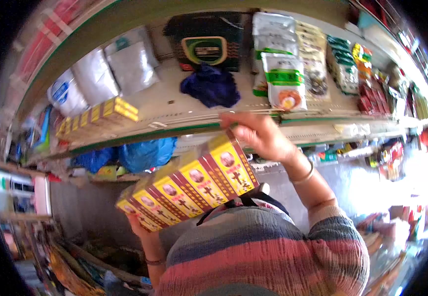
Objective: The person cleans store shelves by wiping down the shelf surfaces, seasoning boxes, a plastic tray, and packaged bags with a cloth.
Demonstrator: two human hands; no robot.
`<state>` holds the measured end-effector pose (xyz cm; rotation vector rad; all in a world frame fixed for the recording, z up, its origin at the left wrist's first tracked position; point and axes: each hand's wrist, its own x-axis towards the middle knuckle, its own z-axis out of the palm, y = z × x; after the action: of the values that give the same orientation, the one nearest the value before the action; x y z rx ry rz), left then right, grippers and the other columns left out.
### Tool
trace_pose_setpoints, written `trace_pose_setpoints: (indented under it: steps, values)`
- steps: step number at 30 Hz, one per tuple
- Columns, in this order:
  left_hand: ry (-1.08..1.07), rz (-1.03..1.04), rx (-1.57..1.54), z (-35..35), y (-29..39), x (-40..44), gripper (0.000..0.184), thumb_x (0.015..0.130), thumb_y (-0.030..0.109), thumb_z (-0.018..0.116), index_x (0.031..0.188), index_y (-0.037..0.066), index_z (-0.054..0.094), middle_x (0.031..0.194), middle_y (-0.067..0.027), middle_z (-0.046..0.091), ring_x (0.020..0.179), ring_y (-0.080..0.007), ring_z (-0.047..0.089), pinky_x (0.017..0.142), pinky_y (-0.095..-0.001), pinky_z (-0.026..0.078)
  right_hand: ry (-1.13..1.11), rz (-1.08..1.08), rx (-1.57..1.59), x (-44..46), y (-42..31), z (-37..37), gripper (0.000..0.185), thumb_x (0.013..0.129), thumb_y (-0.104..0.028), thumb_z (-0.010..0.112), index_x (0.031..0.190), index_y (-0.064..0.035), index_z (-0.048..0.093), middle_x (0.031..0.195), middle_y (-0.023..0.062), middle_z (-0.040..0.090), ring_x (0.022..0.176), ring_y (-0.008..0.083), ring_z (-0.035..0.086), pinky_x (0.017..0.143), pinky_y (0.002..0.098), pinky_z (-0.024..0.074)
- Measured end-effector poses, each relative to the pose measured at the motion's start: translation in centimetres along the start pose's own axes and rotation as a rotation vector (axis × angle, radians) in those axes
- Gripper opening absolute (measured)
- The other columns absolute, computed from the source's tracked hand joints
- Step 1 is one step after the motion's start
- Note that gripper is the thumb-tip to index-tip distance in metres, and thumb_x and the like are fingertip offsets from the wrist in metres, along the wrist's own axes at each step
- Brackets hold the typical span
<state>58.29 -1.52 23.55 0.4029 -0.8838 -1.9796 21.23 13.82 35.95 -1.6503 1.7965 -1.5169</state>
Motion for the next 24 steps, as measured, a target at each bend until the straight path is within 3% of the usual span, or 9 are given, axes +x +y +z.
trace_pose_setpoints:
  steps: [1, 3, 6, 7, 11, 15, 17, 18, 24]
  values:
    - [0.048, -0.035, 0.043, -0.3, -0.7, -0.3, 0.051, 0.09, 0.037, 0.043, 0.131, 0.008, 0.032, 0.122, -0.0123, 0.049, 0.107, -0.0282, 0.053, 0.085, -0.0421, 0.048, 0.01, -0.047, -0.088, -2.6, 1.5, -0.2, 0.044, 0.09, -0.036, 0.048, 0.114, 0.0005, 0.053, 0.086, 0.0141, 0.063, 0.071, 0.0201, 0.061, 0.067, 0.0324, 0.0484]
    - [0.052, -0.086, 0.201, -1.1, -2.5, -0.2, 0.051, 0.088, 0.032, 0.047, 0.129, 0.007, 0.032, 0.119, -0.013, 0.049, 0.104, -0.0275, 0.054, 0.084, -0.041, 0.049, -0.2, 0.494, 0.268, -7.8, 3.0, -2.1, 0.052, 0.093, -0.041, 0.041, 0.124, -0.0001, 0.046, 0.079, 0.0049, 0.058, 0.068, 0.0113, 0.053, 0.06, 0.024, 0.0444]
    - [-0.156, -0.065, 0.366, 0.5, -5.7, 1.5, 0.057, 0.079, 0.014, 0.057, 0.127, 0.002, 0.03, 0.115, -0.0136, 0.047, 0.097, -0.0241, 0.054, 0.085, -0.0377, 0.048, -0.081, 0.767, 0.53, -14.3, 5.2, -2.5, 0.064, 0.088, -0.048, 0.047, 0.13, -0.0008, 0.04, 0.076, 0.0019, 0.055, 0.063, 0.0074, 0.047, 0.055, 0.0216, 0.0411]
    - [-0.044, 0.024, 0.575, 1.4, -7.6, 1.9, 0.049, 0.08, 0.016, 0.059, 0.121, 0.001, 0.038, 0.111, -0.0116, 0.051, 0.095, -0.0203, 0.055, 0.084, -0.0352, 0.046, 0.004, 0.728, 0.505, -16.5, 6.7, -2.0, 0.058, 0.086, -0.039, 0.056, 0.128, -0.0009, 0.042, 0.08, 0.0048, 0.058, 0.066, 0.0102, 0.051, 0.059, 0.0248, 0.0446]
    - [-0.337, -0.291, 0.648, 6.4, -13.7, 5.3, 0.04, 0.08, 0.028, 0.067, 0.105, 0.002, 0.051, 0.1, -0.0058, 0.057, 0.092, -0.0151, 0.054, 0.081, -0.0303, 0.045, 0.061, 0.697, -0.022, -22.5, 10.5, -3.6, 0.049, 0.079, -0.023, 0.063, 0.119, 0.0027, 0.047, 0.091, 0.0142, 0.062, 0.078, 0.0169, 0.057, 0.07, 0.0319, 0.0475]
    - [-0.568, -0.451, 0.86, 8.4, -20.3, 8.2, 0.046, 0.077, 0.018, 0.071, 0.115, 0.002, 0.049, 0.104, -0.0022, 0.056, 0.092, -0.0119, 0.053, 0.081, -0.0275, 0.043, 0.259, 0.803, -0.03, -25.9, 12.8, -8.1, 0.054, 0.07, -0.024, 0.073, 0.114, -0.0024, 0.05, 0.094, 0.018, 0.062, 0.085, 0.0274, 0.06, 0.076, 0.0365, 0.0471]
    - [-0.679, -0.402, 0.936, 10.8, -24.1, 9.1, 0.047, 0.077, 0.011, 0.07, 0.117, 0.002, 0.047, 0.102, 0.0, 0.056, 0.088, -0.0108, 0.053, 0.079, -0.0259, 0.043, 0.328, 0.659, -0.122, -27.3, 16.4, -10.4, 0.062, 0.067, -0.024, 0.073, 0.119, -0.0022, 0.046, 0.101, 0.0209, 0.058, 0.093, 0.0325, 0.057, 0.08, 0.038, 0.0457]
    - [-0.639, -0.481, 0.915, 12.7, -25.8, 9.2, 0.046, 0.077, 0.007, 0.068, 0.117, 0.002, 0.047, 0.104, -0.0006, 0.056, 0.091, -0.0115, 0.053, 0.08, -0.0262, 0.043, 0.344, 0.641, -0.224, -27.6, 18.0, -11.5, 0.064, 0.069, -0.017, 0.072, 0.123, -0.0013, 0.041, 0.098, 0.0187, 0.056, 0.081, 0.0267, 0.058, 0.07, 0.0341, 0.0473]
    - [-0.503, -0.62, 0.937, 16.0, -37.6, 15.7, 0.043, 0.077, -0.007, 0.06, 0.117, 0.003, 0.046, 0.107, -0.0069, 0.054, 0.094, -0.0189, 0.055, 0.082, -0.0346, 0.05, 0.517, 0.631, -0.285, -26.0, 25.5, -17.8, 0.072, 0.068, -0.022, 0.071, 0.13, -0.0078, 0.036, 0.111, 0.0208, 0.053, 0.103, 0.0358, 0.051, 0.089, 0.0409, 0.0418]
